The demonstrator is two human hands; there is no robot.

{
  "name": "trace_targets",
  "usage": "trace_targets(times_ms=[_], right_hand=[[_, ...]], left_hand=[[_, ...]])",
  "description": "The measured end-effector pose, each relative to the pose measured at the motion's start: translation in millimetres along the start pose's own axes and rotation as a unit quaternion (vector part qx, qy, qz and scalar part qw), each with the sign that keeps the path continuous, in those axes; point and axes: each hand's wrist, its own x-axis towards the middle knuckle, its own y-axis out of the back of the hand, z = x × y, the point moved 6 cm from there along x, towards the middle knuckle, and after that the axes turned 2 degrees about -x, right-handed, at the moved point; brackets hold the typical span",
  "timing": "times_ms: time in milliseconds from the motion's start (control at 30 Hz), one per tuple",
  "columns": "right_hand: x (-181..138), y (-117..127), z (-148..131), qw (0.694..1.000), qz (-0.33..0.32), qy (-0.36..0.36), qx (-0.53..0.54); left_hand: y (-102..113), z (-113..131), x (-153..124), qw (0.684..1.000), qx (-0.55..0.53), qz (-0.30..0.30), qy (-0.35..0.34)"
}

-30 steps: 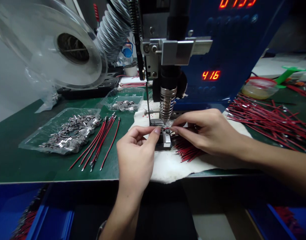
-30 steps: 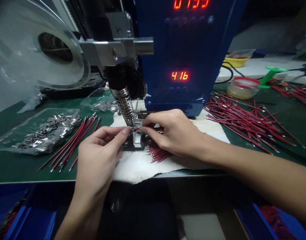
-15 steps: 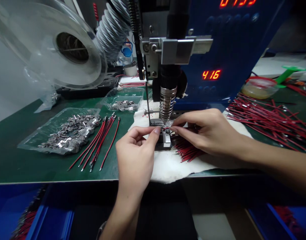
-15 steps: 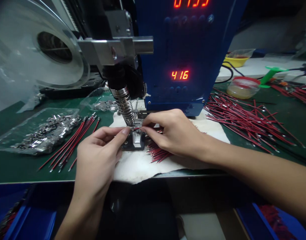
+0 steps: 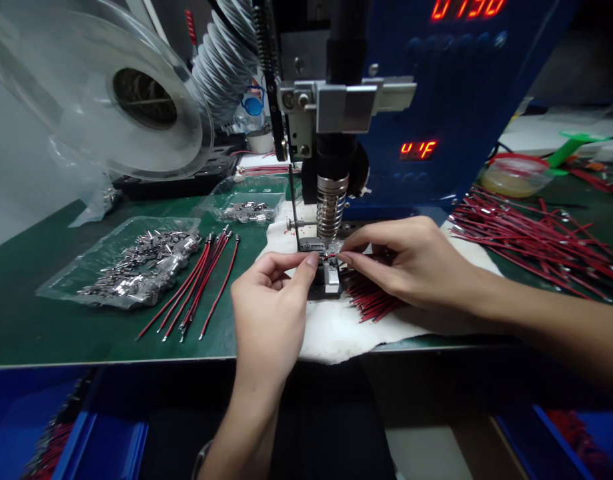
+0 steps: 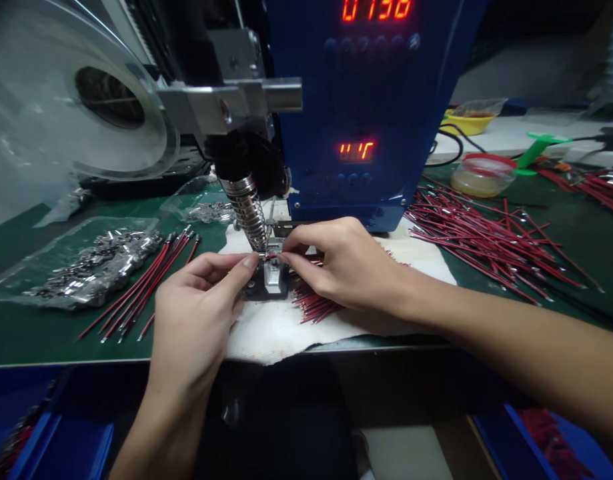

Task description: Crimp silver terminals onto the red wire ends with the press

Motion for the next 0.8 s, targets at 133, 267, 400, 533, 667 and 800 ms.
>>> trace_targets(times_ms=[133, 267, 400, 533, 667, 800], right_hand=[[0.4, 0.6, -0.7, 1.000, 0.004, 0.004, 0.001], [0.0, -0.7, 0.9, 1.000, -0.012, -0.010, 0.002], [-0.5, -0.6, 0.7, 1.000, -0.007, -0.007, 0.006], [-0.9, 0.0, 1.2, 1.000, -0.006, -0.014, 0.004], [-1.0, 0.8, 0.7, 1.000, -0.008, -0.009, 0.003], [-0.4, 1.0, 0.5, 1.000, -0.008, -0.007, -0.003]], left_hand=[[0.1, 0.5, 0.1, 1.000, 0.006, 0.001, -0.005], [0.6, -0.2, 0.4, 1.000, 0.007, -0.002, -0.004], [1.0, -0.9, 1.1, 1.000, 0.011, -0.001, -0.004], [0.9, -0.9, 1.1, 1.000, 0.006, -0.001, -0.003], [1.4, -0.6, 0.3, 1.000, 0.010, -0.001, -0.001], [1.4, 0.0, 0.5, 1.000, 0.011, 0.001, -0.001]])
